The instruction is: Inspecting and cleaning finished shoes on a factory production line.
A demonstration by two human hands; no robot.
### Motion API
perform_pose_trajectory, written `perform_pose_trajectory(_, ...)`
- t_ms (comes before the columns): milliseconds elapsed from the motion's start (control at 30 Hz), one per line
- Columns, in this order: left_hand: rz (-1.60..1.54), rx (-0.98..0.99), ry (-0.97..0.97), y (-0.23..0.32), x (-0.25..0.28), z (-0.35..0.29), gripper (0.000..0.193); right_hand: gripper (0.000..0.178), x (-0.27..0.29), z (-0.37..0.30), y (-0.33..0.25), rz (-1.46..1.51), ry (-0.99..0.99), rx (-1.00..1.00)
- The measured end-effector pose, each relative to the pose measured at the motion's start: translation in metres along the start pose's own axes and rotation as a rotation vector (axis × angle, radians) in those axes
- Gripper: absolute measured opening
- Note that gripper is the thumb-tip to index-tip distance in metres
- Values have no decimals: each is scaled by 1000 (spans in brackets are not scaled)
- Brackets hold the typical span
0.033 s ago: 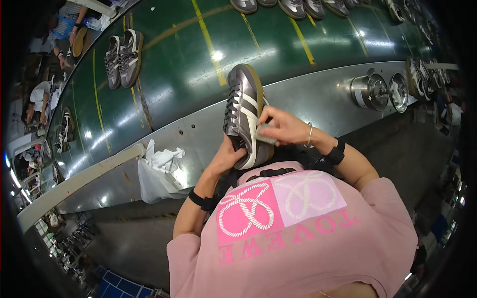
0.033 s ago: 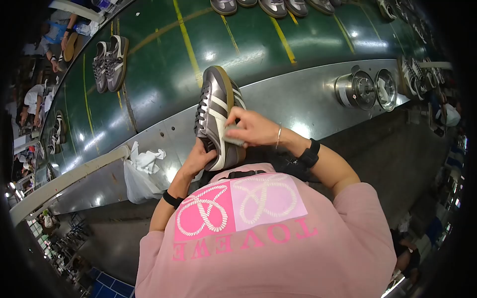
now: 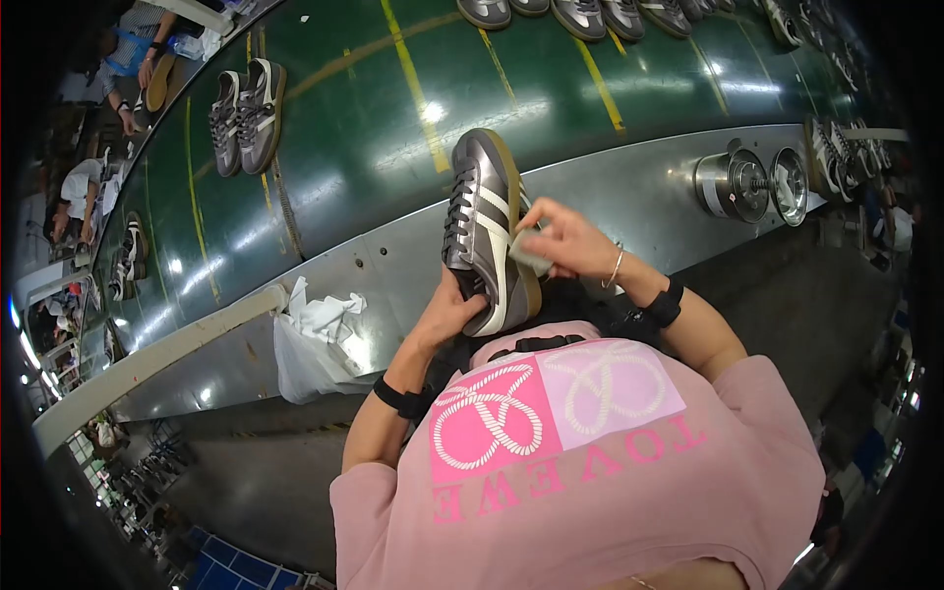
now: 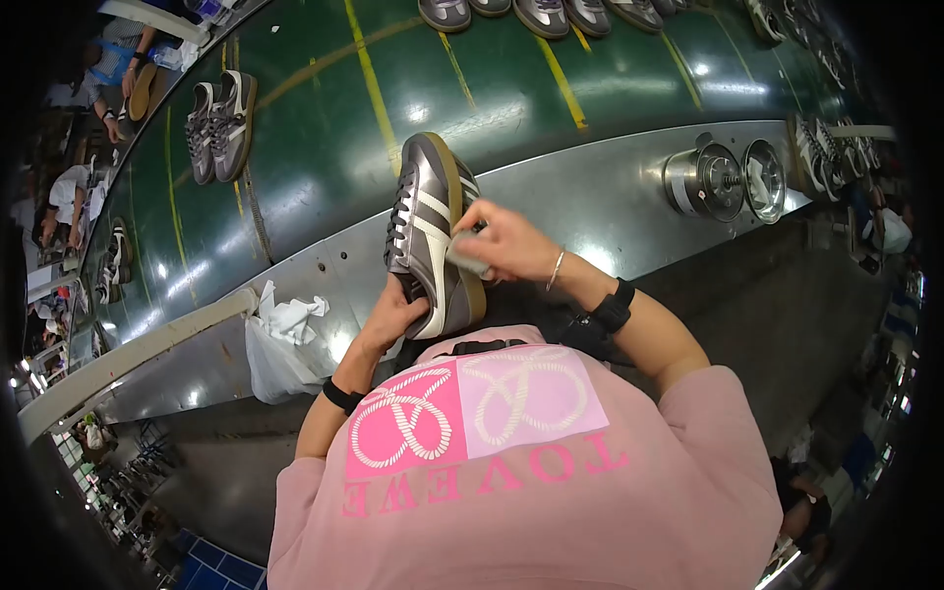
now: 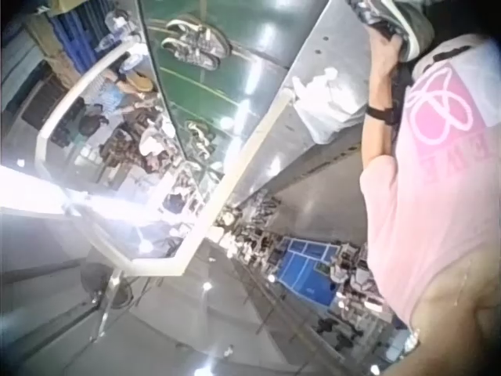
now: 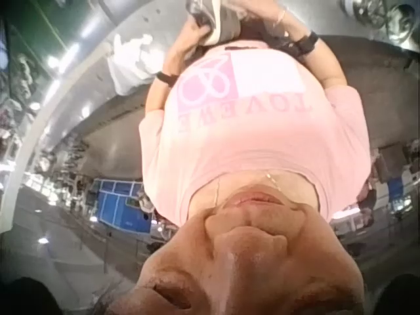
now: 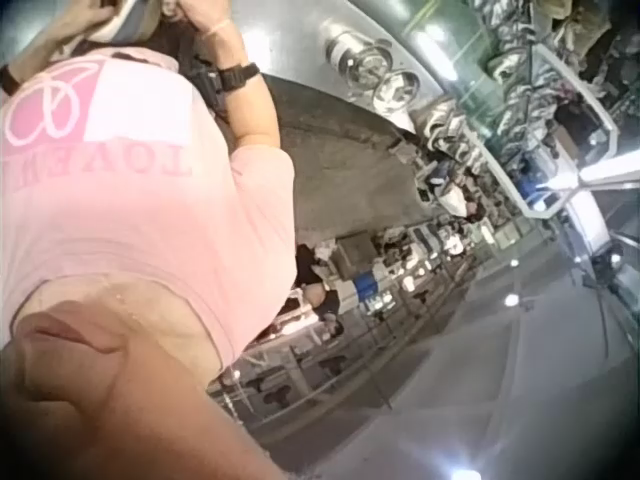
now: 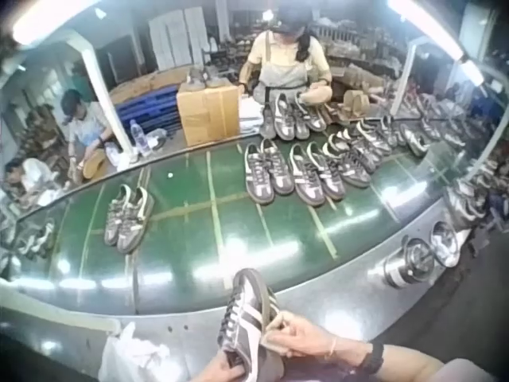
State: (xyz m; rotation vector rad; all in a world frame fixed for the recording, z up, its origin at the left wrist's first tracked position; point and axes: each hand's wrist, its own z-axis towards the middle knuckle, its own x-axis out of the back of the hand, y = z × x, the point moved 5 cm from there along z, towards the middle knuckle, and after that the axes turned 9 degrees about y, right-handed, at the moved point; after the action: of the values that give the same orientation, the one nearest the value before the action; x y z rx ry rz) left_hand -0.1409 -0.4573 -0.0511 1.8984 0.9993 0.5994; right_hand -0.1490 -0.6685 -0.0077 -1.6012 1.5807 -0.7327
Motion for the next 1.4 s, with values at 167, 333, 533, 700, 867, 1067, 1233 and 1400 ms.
perform_pose_trajectory(167, -218, 30, 202, -22, 14, 4, 81, 31, 91, 21, 61, 69, 618, 135)
perform_pose_trajectory(333, -25, -74, 303, -41, 35, 4, 86, 34, 133, 10, 109, -202, 637, 94)
perform_pose_trajectory(533, 874, -89, 395, -9, 26, -6, 75, 35, 166, -2, 119, -755, 860, 125)
perform_pose_trajectory(700, 1291, -761, 209, 62, -23, -12, 65, 23, 189, 14, 116, -594, 934, 147)
perform_pose_trajectory(867, 1582, -953, -142, 35, -61, 25, 61, 23, 204, 53, 109, -657, 1051, 283)
perform_pose_trajectory(1067, 1509, -910, -44, 58, -54, 61, 22, 21, 207, 65, 122, -796, 1153, 308)
perform_pose_trajectory(1233, 1330, -910, 304, 126, 1, 97, 20, 17, 208, 68, 118, -869, 1164, 417)
perform_pose_trajectory(1400, 1151, -763, 450, 190, 62, 160, 19, 15, 217, 69, 130, -925, 1164, 411)
